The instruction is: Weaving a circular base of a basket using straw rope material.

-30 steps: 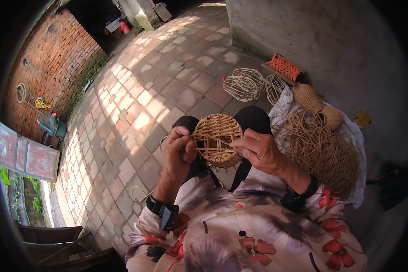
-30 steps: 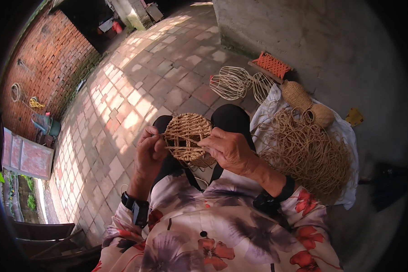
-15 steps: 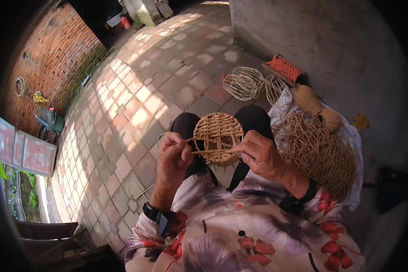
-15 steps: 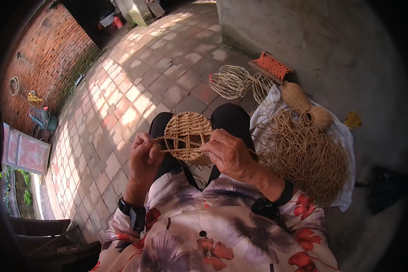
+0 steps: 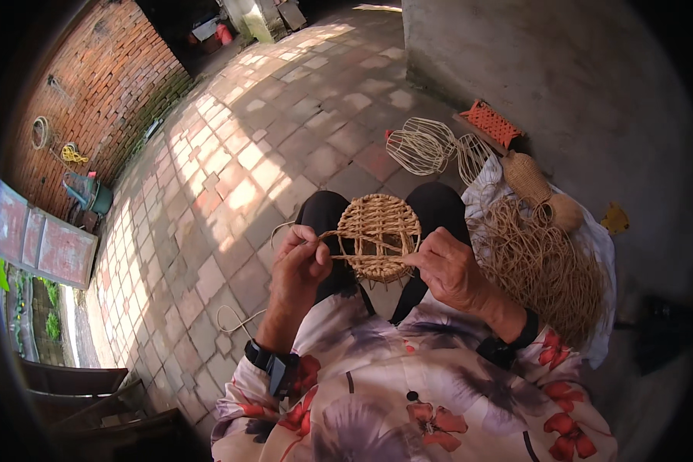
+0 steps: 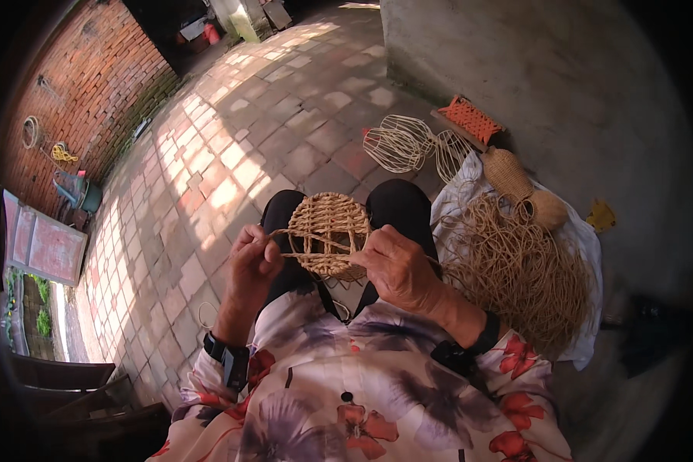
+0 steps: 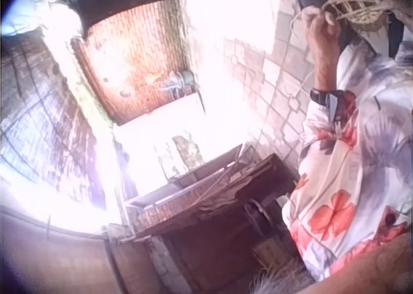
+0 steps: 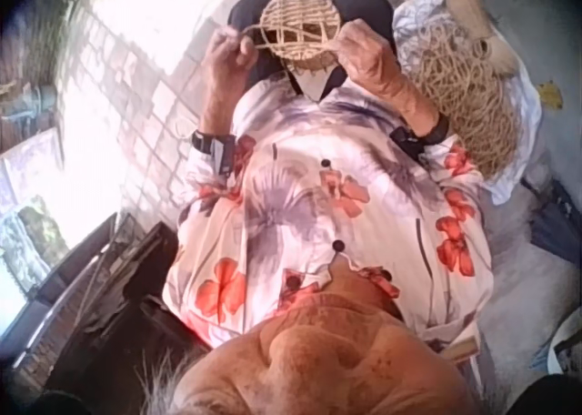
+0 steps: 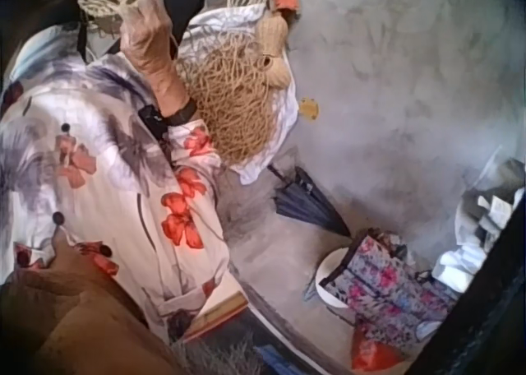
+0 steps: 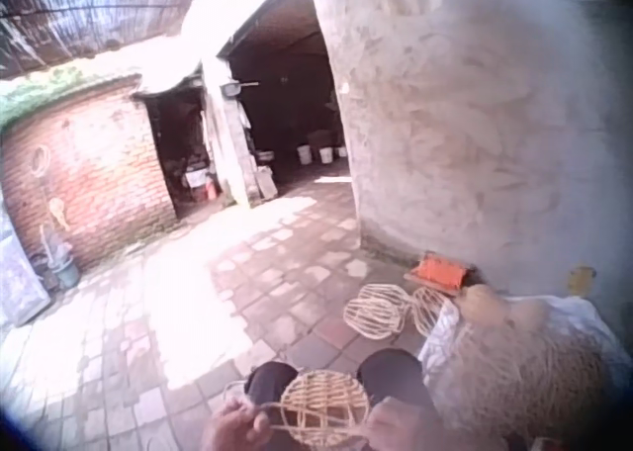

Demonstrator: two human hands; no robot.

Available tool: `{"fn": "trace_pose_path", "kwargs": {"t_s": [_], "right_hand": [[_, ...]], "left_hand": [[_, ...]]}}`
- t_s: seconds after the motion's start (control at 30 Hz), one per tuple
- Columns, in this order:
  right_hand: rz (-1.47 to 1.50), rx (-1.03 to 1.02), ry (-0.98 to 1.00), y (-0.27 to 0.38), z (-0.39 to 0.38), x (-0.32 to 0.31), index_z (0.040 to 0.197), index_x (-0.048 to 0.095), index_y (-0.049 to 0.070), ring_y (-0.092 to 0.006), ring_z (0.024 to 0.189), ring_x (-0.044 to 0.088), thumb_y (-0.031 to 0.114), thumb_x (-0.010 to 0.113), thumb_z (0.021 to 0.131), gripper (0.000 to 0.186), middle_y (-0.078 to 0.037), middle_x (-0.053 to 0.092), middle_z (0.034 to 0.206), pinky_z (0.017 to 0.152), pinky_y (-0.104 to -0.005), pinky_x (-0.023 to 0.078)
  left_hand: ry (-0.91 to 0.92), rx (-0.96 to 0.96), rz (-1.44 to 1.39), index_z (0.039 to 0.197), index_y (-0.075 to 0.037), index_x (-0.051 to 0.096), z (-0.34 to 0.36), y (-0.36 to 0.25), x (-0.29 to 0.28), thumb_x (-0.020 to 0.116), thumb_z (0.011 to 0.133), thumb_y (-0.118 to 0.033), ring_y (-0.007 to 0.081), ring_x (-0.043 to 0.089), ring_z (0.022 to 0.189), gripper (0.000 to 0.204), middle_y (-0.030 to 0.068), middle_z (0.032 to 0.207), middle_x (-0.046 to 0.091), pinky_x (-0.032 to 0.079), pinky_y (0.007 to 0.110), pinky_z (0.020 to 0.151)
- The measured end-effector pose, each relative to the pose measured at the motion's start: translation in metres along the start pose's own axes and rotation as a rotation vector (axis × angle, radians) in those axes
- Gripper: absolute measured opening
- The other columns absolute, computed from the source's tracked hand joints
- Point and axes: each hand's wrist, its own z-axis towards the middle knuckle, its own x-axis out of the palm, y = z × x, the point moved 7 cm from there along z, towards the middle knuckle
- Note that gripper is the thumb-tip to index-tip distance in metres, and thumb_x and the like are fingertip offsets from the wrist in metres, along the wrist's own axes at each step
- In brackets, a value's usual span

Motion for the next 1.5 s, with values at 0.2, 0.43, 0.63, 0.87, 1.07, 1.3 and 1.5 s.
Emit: {"fn": "trace_pose_path", "kwargs": {"t_s": [0.2, 0.43, 0.63, 0.87, 1.07, 1.3, 1.5], "right_hand": [[-0.036, -0.071, -0.035, 0.009, 0.017, 0.006, 0.105, 0.066, 0.004, -0.0273, 0.078, 0.056, -0.009, 0.061, 0.066, 0.041, -0.008, 0.055, 0.087, 0.070, -0.0369, 0.050], [-0.225, -0.127, 0.091, 0.024, 0.026, 0.029, 0.112, 0.064, 0.002, -0.0266, 0.081, 0.057, 0.008, 0.071, 0.069, 0.043, -0.008, 0.056, 0.089, 0.070, -0.0368, 0.050], [-0.310, -0.127, 0.241, 0.032, 0.037, 0.033, 0.103, 0.065, 0.005, -0.0267, 0.083, 0.058, 0.023, 0.075, 0.075, 0.035, -0.008, 0.054, 0.086, 0.069, -0.0397, 0.048], [-0.151, 0.039, 0.288, 0.007, 0.061, 0.027, 0.095, 0.068, 0.010, -0.0304, 0.077, 0.065, 0.016, 0.072, 0.077, 0.019, -0.010, 0.060, 0.084, 0.068, -0.0434, 0.050], [-0.402, -0.332, 0.043, 0.027, 0.088, 0.014, 0.105, 0.068, 0.013, -0.0278, 0.085, 0.061, 0.008, 0.069, 0.075, 0.030, -0.007, 0.060, 0.085, 0.073, -0.0372, 0.048], [-0.311, -0.189, 0.195, 0.009, 0.065, 0.033, 0.084, 0.061, 0.006, -0.0265, 0.084, 0.056, 0.003, 0.067, 0.070, 0.015, -0.008, 0.056, 0.082, 0.079, -0.0397, 0.043], [-0.326, -0.033, 0.080, 0.010, 0.061, 0.041, 0.079, 0.059, 0.007, -0.0265, 0.082, 0.055, 0.004, 0.072, 0.067, 0.018, -0.006, 0.055, 0.083, 0.072, -0.0405, 0.038]], "left_hand": [[0.022, -0.002, 0.127, 0.101, -0.009, 0.051, 0.003, -0.009, 0.002, 0.050, 0.095, -0.011, 0.0086, 0.044, 0.058, 0.007, 0.0053, 0.077, 0.059, 0.037, 0.022, 0.054], [0.109, 0.140, 0.627, 0.113, -0.008, 0.054, 0.042, -0.039, 0.027, 0.052, 0.095, -0.014, 0.0081, 0.054, 0.075, 0.019, 0.0052, 0.088, 0.064, 0.045, 0.021, 0.071], [0.068, 0.300, 0.771, 0.120, -0.008, 0.053, 0.046, -0.032, 0.041, 0.061, 0.094, -0.022, 0.0056, 0.053, 0.071, 0.030, 0.0019, 0.092, 0.062, 0.045, 0.020, 0.065], [-0.223, -0.049, 0.820, 0.098, -0.006, 0.064, -0.017, -0.003, -0.014, 0.063, 0.090, -0.029, 0.0072, 0.053, 0.069, 0.024, -0.0009, 0.080, 0.059, 0.043, 0.022, 0.059], [-0.214, 0.092, 0.712, 0.098, -0.005, 0.064, -0.017, -0.001, -0.015, 0.063, 0.091, -0.021, 0.0075, 0.055, 0.076, 0.017, -0.0024, 0.079, 0.059, 0.044, 0.022, 0.063], [0.012, 0.399, 1.124, 0.113, -0.002, 0.058, -0.006, -0.026, 0.033, 0.060, 0.090, -0.005, 0.0148, 0.061, 0.068, 0.023, 0.0064, 0.080, 0.065, 0.049, 0.028, 0.064], [0.332, 0.590, 1.721, 0.134, -0.009, 0.051, -0.005, -0.024, 0.085, 0.058, 0.080, 0.001, 0.0362, 0.065, 0.068, 0.056, 0.0161, 0.077, 0.066, 0.051, 0.043, 0.059]]}}
